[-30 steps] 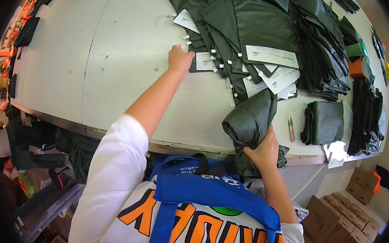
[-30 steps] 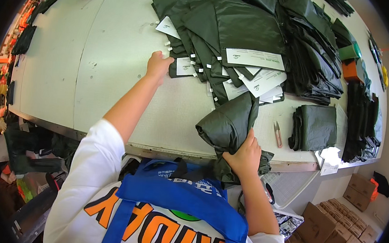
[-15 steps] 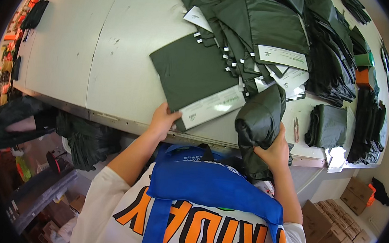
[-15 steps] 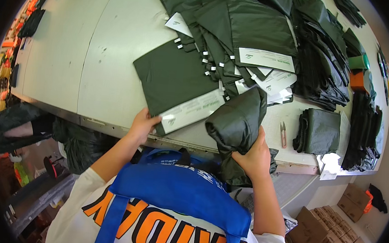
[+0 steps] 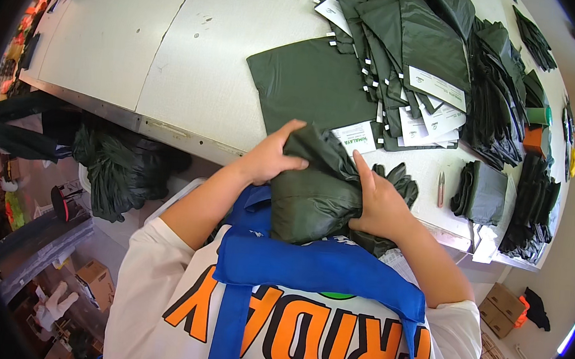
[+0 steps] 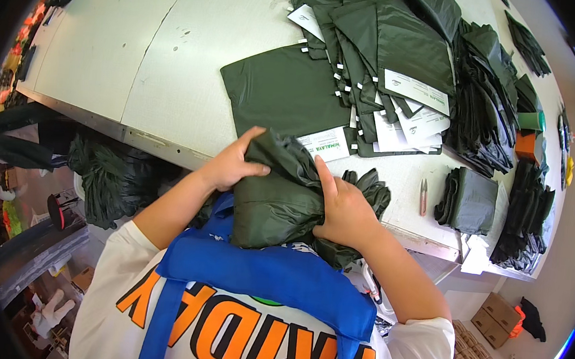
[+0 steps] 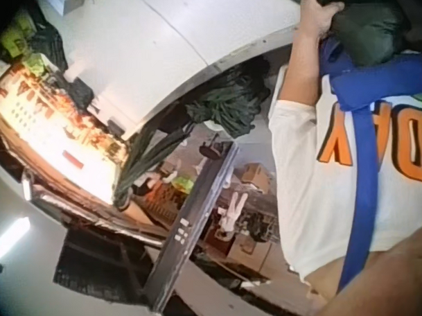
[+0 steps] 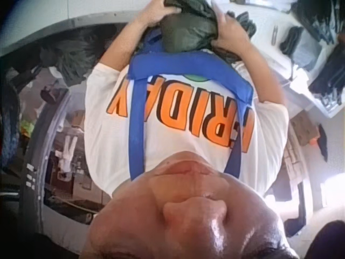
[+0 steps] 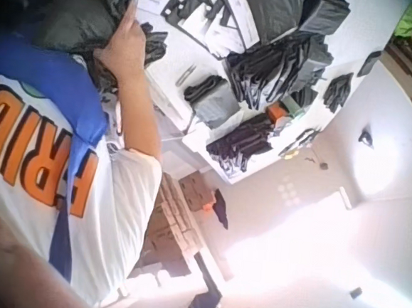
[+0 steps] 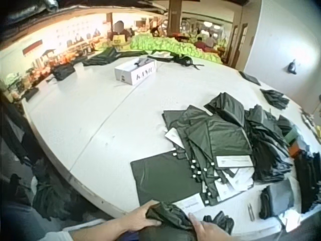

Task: The person folds a dark green jacket on a white table. They smooth the fabric, fold the sleeves inward, fold the body in half, and then fold it again into a compact rectangle. The folded jacket is placed on a stack of similar items.

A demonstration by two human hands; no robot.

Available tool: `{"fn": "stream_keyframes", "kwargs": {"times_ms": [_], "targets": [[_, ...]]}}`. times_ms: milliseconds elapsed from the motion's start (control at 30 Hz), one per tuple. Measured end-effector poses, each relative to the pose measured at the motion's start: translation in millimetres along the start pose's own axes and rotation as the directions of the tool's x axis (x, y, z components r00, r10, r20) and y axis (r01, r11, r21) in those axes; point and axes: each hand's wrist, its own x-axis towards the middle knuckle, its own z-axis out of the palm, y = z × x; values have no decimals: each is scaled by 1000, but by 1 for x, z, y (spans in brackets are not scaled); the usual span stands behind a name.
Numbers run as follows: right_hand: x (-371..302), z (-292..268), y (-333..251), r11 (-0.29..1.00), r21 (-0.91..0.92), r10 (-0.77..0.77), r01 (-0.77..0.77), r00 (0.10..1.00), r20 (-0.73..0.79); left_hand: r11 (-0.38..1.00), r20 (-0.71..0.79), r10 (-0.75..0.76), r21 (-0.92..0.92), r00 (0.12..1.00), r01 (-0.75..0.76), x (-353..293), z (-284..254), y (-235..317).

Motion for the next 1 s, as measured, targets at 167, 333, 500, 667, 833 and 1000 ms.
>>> {"fn": "stream_keyframes", "kwargs": {"times_ms": [167, 333, 500, 667, 833, 1000], "targets": [[-15, 10, 17, 967, -250, -36, 44, 999, 40, 997, 144, 73, -3, 987, -74, -8, -7, -18], [0, 7, 31, 973, -219, -47, 78, 989, 143, 997, 125, 80, -7, 989, -80, 14, -9, -15], [-11, -4, 51, 991, -55, 126, -121, 987, 95, 824, -321, 280, 565, 905, -55, 48, -21, -42], [-22, -31, 84, 958, 108, 270, -266, 962, -30, 101, 84, 502, 983, 861, -154, 52, -1, -42], [-8, -61, 70, 885, -202, 401, -419, 907, -126, 6, 235, 399, 966, 886, -259, 54, -25, -32], [3, -44, 41, 925, -373, -48, 73, 996, 77, 253, -3, 428, 960, 904, -117, 44, -26, 4]]}}
